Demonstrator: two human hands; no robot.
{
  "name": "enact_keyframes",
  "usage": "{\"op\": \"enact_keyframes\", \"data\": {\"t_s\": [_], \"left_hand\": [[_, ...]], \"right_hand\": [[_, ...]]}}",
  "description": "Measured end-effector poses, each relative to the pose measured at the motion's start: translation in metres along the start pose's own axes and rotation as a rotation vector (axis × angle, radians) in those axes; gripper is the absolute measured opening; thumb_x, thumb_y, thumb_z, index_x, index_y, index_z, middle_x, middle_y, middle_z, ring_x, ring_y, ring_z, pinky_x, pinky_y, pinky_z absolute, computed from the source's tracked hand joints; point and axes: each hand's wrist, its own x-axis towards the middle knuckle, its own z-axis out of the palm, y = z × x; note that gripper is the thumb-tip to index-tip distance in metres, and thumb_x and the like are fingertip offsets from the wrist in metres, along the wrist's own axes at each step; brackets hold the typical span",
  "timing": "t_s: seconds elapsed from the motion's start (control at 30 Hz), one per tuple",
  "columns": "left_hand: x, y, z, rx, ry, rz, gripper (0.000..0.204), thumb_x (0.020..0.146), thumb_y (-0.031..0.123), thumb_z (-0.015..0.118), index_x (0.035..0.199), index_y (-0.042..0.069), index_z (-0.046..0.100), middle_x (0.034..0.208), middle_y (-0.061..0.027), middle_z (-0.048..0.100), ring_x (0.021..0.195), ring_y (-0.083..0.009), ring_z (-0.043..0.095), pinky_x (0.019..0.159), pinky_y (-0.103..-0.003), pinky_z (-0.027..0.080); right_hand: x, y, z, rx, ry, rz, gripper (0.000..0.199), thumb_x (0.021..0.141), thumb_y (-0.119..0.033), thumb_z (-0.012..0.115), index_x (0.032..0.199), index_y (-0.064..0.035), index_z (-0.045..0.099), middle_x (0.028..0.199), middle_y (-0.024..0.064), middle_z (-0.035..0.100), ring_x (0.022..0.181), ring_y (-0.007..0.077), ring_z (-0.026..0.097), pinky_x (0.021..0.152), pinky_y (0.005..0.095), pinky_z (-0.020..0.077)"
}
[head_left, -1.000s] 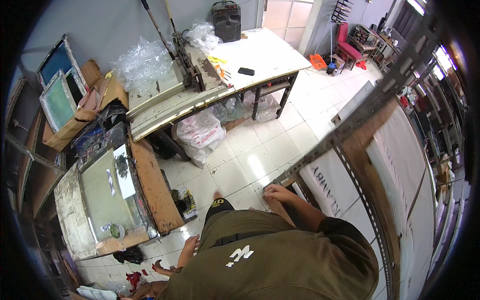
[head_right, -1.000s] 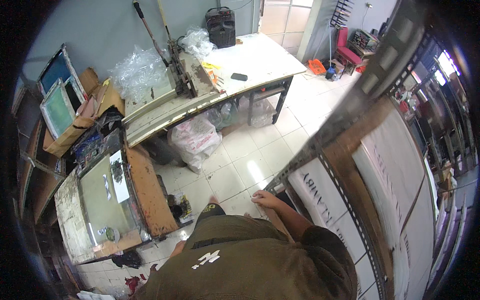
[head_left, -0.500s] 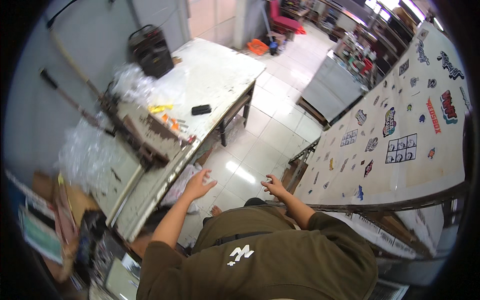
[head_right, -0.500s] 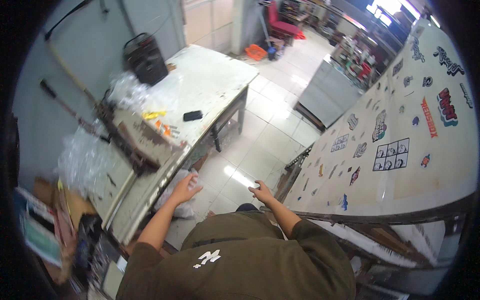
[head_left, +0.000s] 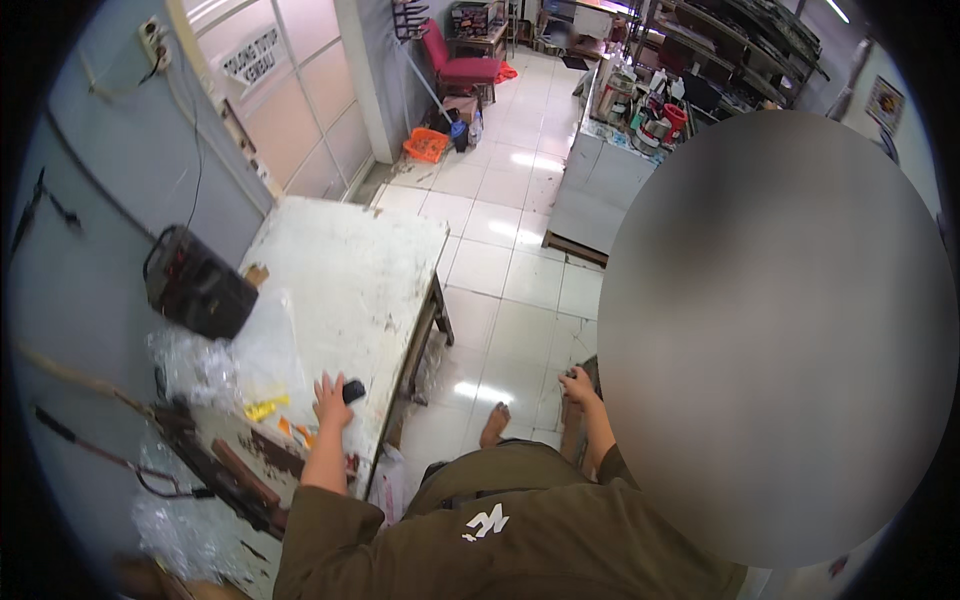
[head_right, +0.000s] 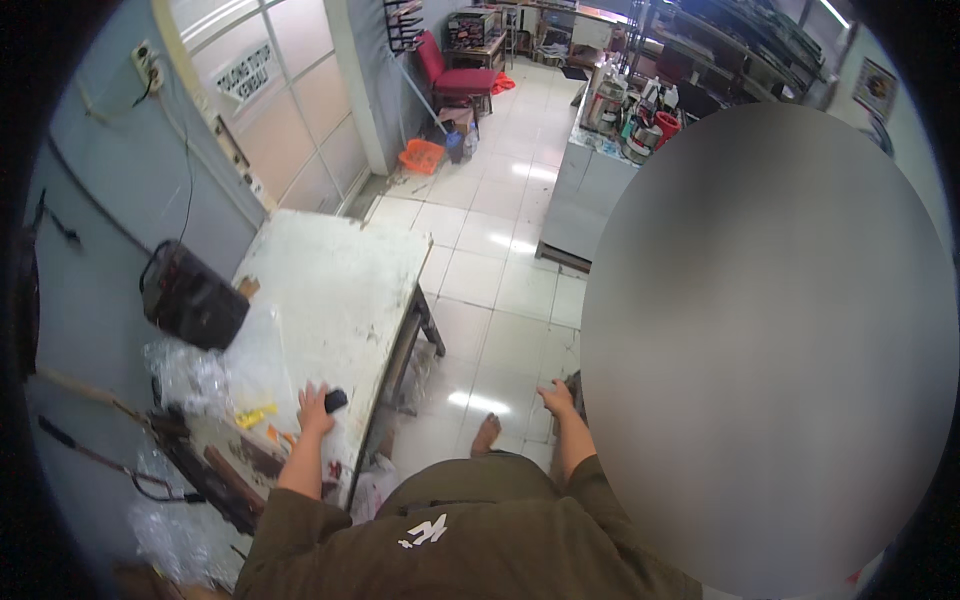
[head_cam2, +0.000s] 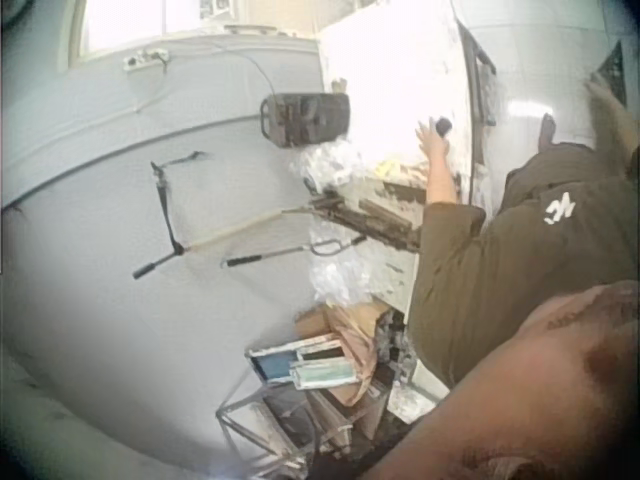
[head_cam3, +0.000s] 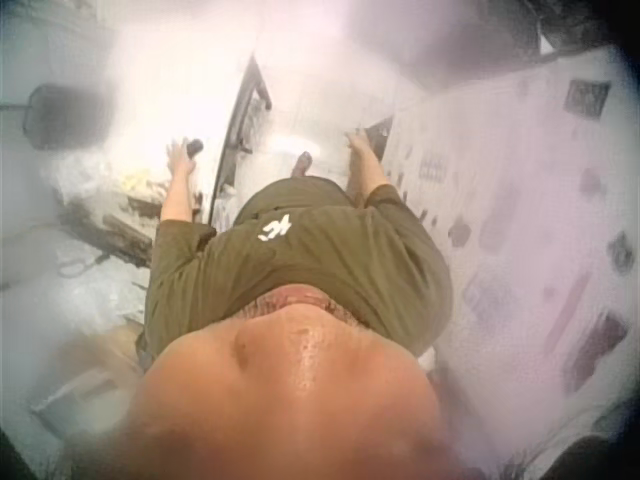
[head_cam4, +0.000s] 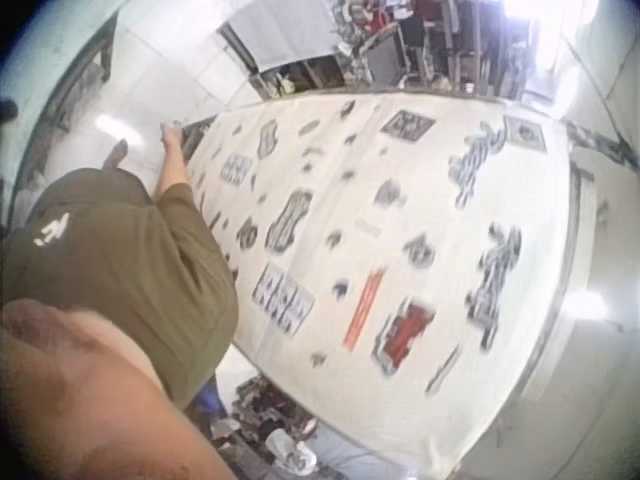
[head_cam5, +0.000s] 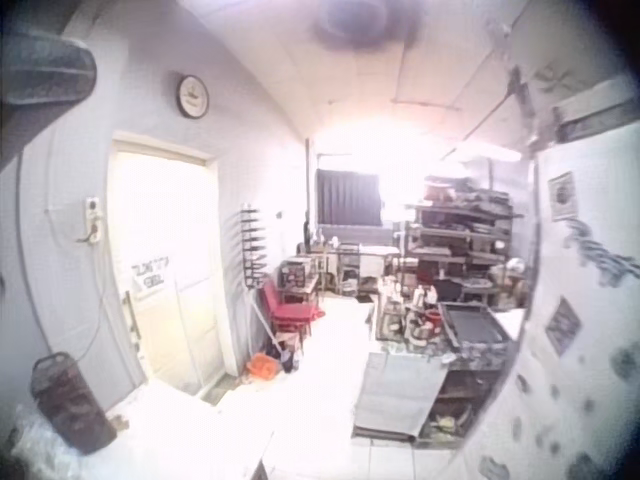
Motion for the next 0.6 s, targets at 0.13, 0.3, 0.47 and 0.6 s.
{"op": "enact_keyframes", "data": {"t_s": [0.13, 0.3, 0.47, 0.6], "left_hand": [[0.012, -0.011, 0.021, -0.160, 0.095, -0.013, 0.069, 0.060, 0.009, 0.059, 0.125, 0.022, 0.040, 0.131, -0.0080, 0.032, 0.120, -0.0304, 0.031, 0.090, -0.048, 0.038], [0.039, 0.051, -0.013, -0.246, 0.319, -0.163, 0.053, 0.058, 0.014, 0.062, 0.108, 0.009, 0.047, 0.112, -0.0091, 0.044, 0.105, -0.0306, 0.044, 0.079, -0.046, 0.042], [0.157, 0.126, -0.020, -0.587, 0.611, -0.170, 0.055, 0.058, 0.016, 0.064, 0.107, 0.002, 0.044, 0.099, -0.0150, 0.051, 0.091, -0.0335, 0.052, 0.078, -0.044, 0.043], [0.306, 0.226, -0.086, -1.080, 0.379, 0.174, 0.060, 0.061, 0.010, 0.066, 0.114, 0.000, 0.039, 0.099, -0.0175, 0.054, 0.087, -0.0292, 0.057, 0.074, -0.036, 0.047]], "right_hand": [[0.075, -0.037, -0.033, 0.090, 0.019, -0.014, 0.056, 0.077, -0.028, 0.062, 0.123, -0.0034, 0.041, 0.098, 0.0129, 0.057, 0.072, 0.0169, 0.057, 0.056, 0.0325, 0.0451], [0.135, -0.076, -0.053, 0.077, -0.055, -0.034, 0.047, 0.078, -0.026, 0.064, 0.116, -0.0041, 0.046, 0.084, 0.0099, 0.059, 0.059, 0.0145, 0.055, 0.047, 0.0295, 0.0431], [0.197, -0.126, -0.077, 0.079, -0.100, 0.026, 0.044, 0.078, -0.026, 0.064, 0.115, -0.0087, 0.048, 0.081, 0.0061, 0.057, 0.059, 0.0126, 0.053, 0.045, 0.0275, 0.0405], [0.199, -0.182, -0.110, 0.099, -0.082, 0.261, 0.042, 0.079, -0.030, 0.062, 0.115, -0.0124, 0.049, 0.087, 0.0040, 0.057, 0.065, 0.0125, 0.054, 0.050, 0.0272, 0.0402]]}}
